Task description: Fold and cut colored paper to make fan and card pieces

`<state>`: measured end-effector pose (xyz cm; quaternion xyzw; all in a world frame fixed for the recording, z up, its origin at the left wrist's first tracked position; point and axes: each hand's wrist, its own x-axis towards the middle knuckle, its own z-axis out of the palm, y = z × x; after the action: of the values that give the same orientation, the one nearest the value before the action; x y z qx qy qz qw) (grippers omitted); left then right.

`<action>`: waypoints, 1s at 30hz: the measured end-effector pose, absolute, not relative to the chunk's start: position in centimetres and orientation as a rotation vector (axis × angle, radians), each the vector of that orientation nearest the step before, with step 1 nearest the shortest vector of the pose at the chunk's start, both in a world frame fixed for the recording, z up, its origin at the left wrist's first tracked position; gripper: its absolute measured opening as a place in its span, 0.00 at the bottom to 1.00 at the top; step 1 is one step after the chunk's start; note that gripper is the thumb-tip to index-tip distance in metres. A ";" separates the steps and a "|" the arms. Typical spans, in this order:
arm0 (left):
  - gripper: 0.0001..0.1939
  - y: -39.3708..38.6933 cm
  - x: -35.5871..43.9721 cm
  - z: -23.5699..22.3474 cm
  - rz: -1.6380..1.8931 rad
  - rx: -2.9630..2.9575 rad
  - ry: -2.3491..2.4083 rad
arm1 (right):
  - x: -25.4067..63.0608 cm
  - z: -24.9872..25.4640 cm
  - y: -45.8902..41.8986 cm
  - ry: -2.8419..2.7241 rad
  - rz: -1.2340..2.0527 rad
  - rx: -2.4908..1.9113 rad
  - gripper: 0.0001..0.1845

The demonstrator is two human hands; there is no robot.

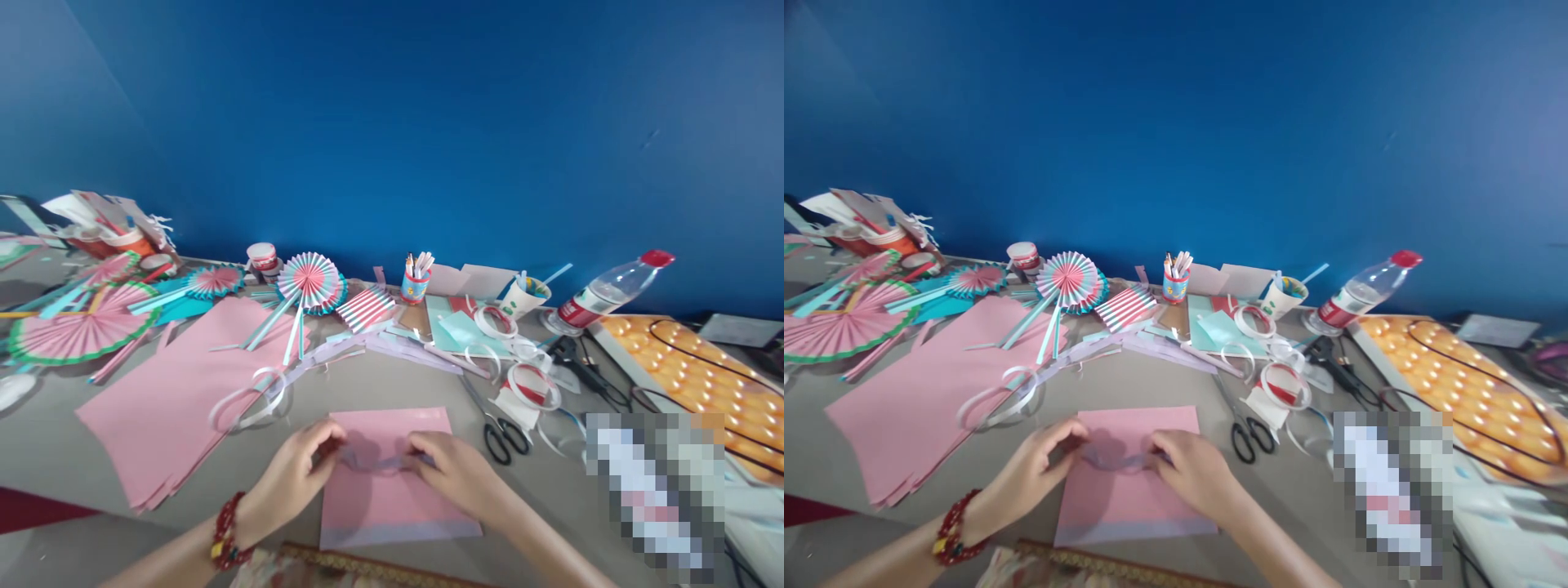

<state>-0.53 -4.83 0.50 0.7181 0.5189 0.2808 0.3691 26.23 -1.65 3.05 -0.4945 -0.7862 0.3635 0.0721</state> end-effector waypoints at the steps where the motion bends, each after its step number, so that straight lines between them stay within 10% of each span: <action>1: 0.07 -5.0 -0.2 0.3 0.697 1.879 1.322 | 26.4 2.9 -2.0 -2.397 1.075 -1.498 0.08; 30: 0.06 -2.3 -1.3 2.1 0.635 1.888 1.414 | 26.9 3.4 0.1 -2.303 0.894 -1.434 0.08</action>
<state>-1.30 -2.33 2.07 0.7261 0.5439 0.2442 0.3424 26.85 0.15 3.35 -0.4969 -0.7981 0.3098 0.1419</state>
